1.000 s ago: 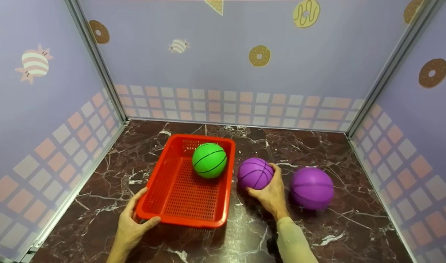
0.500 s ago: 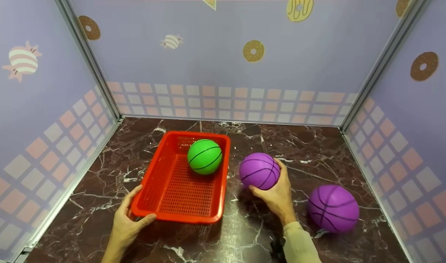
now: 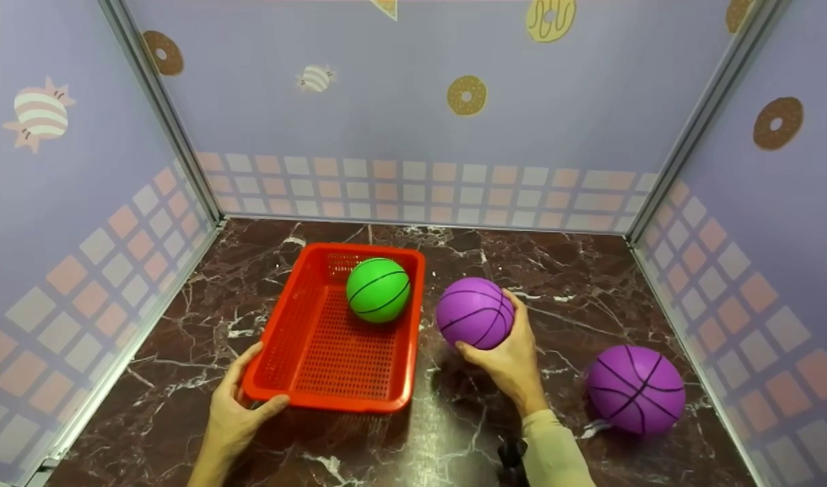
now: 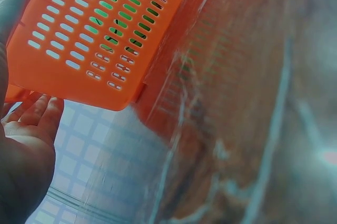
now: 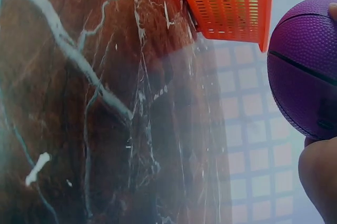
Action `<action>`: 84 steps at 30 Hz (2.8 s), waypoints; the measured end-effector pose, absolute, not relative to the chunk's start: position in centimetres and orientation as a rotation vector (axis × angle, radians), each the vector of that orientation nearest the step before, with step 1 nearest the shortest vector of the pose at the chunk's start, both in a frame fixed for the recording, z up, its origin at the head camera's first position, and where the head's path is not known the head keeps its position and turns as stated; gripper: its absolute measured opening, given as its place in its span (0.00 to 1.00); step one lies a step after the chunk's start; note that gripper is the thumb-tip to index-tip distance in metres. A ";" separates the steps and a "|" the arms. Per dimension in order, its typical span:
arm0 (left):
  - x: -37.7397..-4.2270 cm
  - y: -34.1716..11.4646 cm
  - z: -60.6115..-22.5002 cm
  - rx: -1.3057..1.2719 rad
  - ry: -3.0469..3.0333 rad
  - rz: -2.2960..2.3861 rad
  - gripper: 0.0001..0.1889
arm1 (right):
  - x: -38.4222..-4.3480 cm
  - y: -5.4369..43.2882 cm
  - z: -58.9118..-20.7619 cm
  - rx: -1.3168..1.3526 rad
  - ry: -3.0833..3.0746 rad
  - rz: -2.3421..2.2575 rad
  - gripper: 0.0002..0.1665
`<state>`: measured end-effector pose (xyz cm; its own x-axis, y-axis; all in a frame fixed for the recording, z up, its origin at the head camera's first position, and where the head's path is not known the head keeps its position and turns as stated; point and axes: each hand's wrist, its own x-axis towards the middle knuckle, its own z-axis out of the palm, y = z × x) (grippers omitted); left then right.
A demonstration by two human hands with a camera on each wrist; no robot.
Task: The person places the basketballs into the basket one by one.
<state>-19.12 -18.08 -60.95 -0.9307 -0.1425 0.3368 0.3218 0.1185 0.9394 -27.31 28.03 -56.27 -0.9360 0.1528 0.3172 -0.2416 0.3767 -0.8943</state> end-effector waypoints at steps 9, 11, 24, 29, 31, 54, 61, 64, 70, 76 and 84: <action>-19.1 -18.1 -60.9 -0.175 -2.049 -1.868 0.55 | -27.1 27.2 -55.0 0.103 -2.293 1.593 0.72; -19.1 -18.1 -60.9 -0.176 -2.050 -1.870 0.55 | -27.1 27.0 -54.6 0.109 -2.292 1.597 0.72; -19.1 -18.1 -60.9 -0.175 -2.043 -1.874 0.55 | -27.1 24.9 -52.8 0.246 -2.231 1.638 0.72; -19.1 -18.0 -60.9 -0.171 -2.045 -1.888 0.55 | -27.0 23.8 -52.4 0.309 -2.186 1.693 0.74; -19.0 -17.9 -60.8 -0.168 -2.050 -1.887 0.55 | -26.9 23.4 -52.3 0.326 -2.183 1.703 0.74; -19.0 -18.0 -60.8 -0.167 -2.038 -1.886 0.56 | -26.1 18.3 -52.5 0.484 -2.173 1.974 0.69; -19.0 -18.0 -60.9 -0.167 -2.049 -1.875 0.56 | -25.7 17.0 -53.3 0.512 -2.185 2.046 0.69; -19.1 -18.0 -60.8 -0.168 -2.051 -1.883 0.56 | -25.5 16.7 -53.6 0.521 -2.183 2.097 0.69; -19.2 -18.0 -60.7 -0.167 -2.048 -1.884 0.56 | -25.5 16.4 -54.0 0.563 -2.153 2.158 0.67; -18.9 -18.0 -60.6 -0.139 -2.062 -1.891 0.56 | -25.3 16.3 -54.5 0.536 -2.167 2.191 0.68; -18.8 -18.0 -60.5 -0.135 -2.063 -1.900 0.56 | -25.4 16.6 -55.0 0.617 -2.175 2.120 0.65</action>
